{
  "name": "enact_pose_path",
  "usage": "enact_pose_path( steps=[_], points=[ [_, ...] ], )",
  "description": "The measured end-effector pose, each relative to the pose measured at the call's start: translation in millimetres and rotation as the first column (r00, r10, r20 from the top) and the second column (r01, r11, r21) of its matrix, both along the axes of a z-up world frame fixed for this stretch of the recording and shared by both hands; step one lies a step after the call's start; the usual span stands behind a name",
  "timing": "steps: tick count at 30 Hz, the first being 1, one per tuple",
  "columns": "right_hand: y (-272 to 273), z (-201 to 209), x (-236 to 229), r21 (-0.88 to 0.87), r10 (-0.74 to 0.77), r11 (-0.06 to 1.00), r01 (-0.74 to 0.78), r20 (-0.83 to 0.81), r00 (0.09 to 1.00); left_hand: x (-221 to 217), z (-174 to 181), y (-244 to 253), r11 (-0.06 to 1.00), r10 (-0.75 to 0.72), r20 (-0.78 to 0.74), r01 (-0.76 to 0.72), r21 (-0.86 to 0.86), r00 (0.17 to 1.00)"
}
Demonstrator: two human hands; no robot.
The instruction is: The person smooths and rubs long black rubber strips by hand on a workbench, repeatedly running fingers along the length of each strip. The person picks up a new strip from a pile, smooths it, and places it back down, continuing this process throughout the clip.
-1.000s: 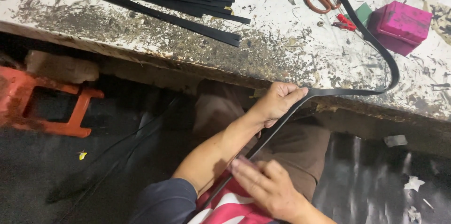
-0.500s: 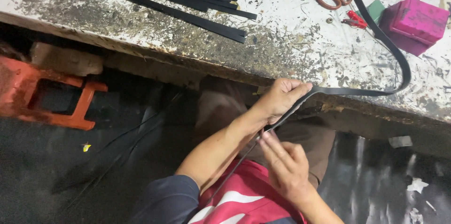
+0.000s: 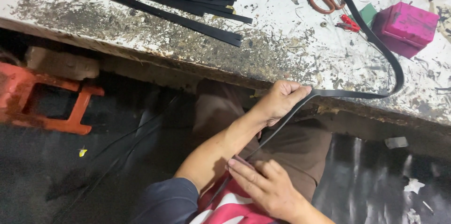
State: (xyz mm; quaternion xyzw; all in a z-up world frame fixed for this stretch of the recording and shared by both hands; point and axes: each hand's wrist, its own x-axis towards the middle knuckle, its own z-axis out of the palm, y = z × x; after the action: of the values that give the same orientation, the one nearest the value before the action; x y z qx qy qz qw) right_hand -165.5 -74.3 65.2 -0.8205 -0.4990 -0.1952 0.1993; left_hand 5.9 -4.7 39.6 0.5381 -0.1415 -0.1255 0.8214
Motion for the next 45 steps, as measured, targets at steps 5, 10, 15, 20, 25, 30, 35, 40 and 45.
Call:
enact_pose_path(
  steps=[5,10,15,20,25,30,35,40,45],
  points=[
    [-27,1,36,0.264,-0.199,0.933,0.245,-0.189,0.962,4,0,3,0.994,-0.019,-0.006,0.02,0.108,1.0],
    [-25,17,51,0.46,-0.176,0.843,0.278,-0.251,0.952,8,12,2,0.989,-0.041,0.067,0.031,0.146,0.997],
    [-24,24,64,0.529,-0.078,0.811,0.251,-0.328,0.942,6,33,8,0.969,-0.093,-0.019,0.095,0.229,0.995],
    [-28,28,77,0.502,-0.135,0.818,0.28,-0.305,0.943,1,2,24,0.98,-0.169,-0.205,0.187,0.068,0.964],
    [-39,35,93,0.53,-0.2,0.774,0.347,-0.315,0.928,-19,-13,30,0.983,-0.17,-0.309,0.184,0.016,0.936],
    [-38,50,101,0.595,-0.199,0.742,0.307,-0.242,0.95,-47,12,28,0.99,-0.087,-0.336,0.043,-0.135,0.938],
    [-44,51,102,0.582,-0.221,0.742,0.334,-0.258,0.941,-65,-13,27,0.973,-0.128,-0.328,0.054,-0.226,0.936],
    [-43,47,104,0.596,-0.229,0.72,0.357,-0.282,0.932,-71,-6,37,0.95,-0.186,-0.349,0.077,-0.303,0.919],
    [-40,40,107,0.606,-0.201,0.711,0.357,-0.312,0.929,-71,-11,38,0.923,-0.217,-0.461,0.027,-0.384,0.861]
  ],
)
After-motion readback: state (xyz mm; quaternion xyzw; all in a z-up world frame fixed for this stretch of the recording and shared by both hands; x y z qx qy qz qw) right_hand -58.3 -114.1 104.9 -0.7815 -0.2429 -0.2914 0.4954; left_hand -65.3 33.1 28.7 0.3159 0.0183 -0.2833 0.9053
